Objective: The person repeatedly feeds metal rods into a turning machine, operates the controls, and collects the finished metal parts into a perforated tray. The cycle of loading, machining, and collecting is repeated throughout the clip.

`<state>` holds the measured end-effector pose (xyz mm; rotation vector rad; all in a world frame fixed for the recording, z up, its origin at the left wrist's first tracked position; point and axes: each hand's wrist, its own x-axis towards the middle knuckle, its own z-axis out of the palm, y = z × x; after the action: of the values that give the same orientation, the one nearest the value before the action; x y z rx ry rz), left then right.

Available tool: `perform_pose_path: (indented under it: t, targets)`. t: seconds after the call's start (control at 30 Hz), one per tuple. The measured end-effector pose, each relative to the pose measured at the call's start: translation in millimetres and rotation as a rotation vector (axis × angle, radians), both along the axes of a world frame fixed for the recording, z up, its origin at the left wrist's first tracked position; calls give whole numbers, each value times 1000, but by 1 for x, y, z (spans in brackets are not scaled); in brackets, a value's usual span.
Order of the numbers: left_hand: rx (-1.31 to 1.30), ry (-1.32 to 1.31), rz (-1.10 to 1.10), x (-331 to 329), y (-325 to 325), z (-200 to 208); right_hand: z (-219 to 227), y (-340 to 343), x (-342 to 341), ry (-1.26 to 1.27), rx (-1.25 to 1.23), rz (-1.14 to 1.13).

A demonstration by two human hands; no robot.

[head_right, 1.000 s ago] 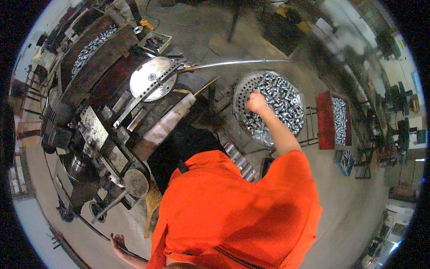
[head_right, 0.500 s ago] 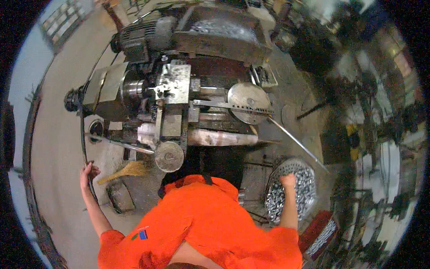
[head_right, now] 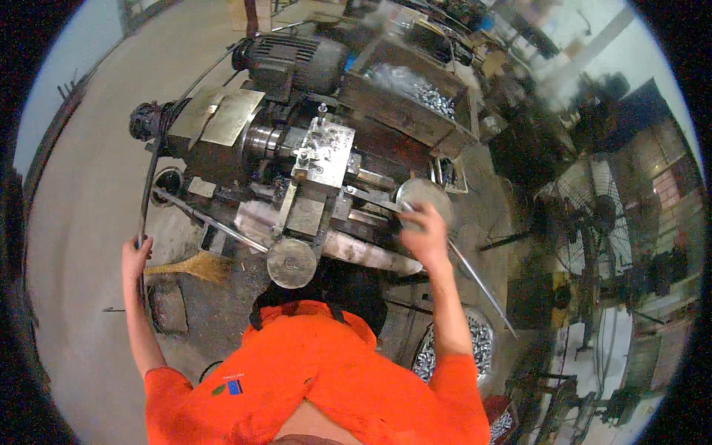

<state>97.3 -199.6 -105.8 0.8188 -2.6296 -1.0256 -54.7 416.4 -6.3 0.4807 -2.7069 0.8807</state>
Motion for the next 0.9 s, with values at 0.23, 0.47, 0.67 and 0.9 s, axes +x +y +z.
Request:
perform_pose_path:
  t: [0.23, 0.47, 0.67, 0.9]
  targets:
    - [-326, -326, -21, 53, 36, 36, 24, -195, -113, 183, 224, 584]
    - [-369, -274, 201, 87, 72, 25, -17, -236, -148, -77, 309, 477]
    - [-402, -251, 212, 80, 62, 19, -12, -242, -147, -147, 226, 494]
    - [-404, -286, 233, 72, 59, 24, -15, -244, -169, -283, -91, 525]
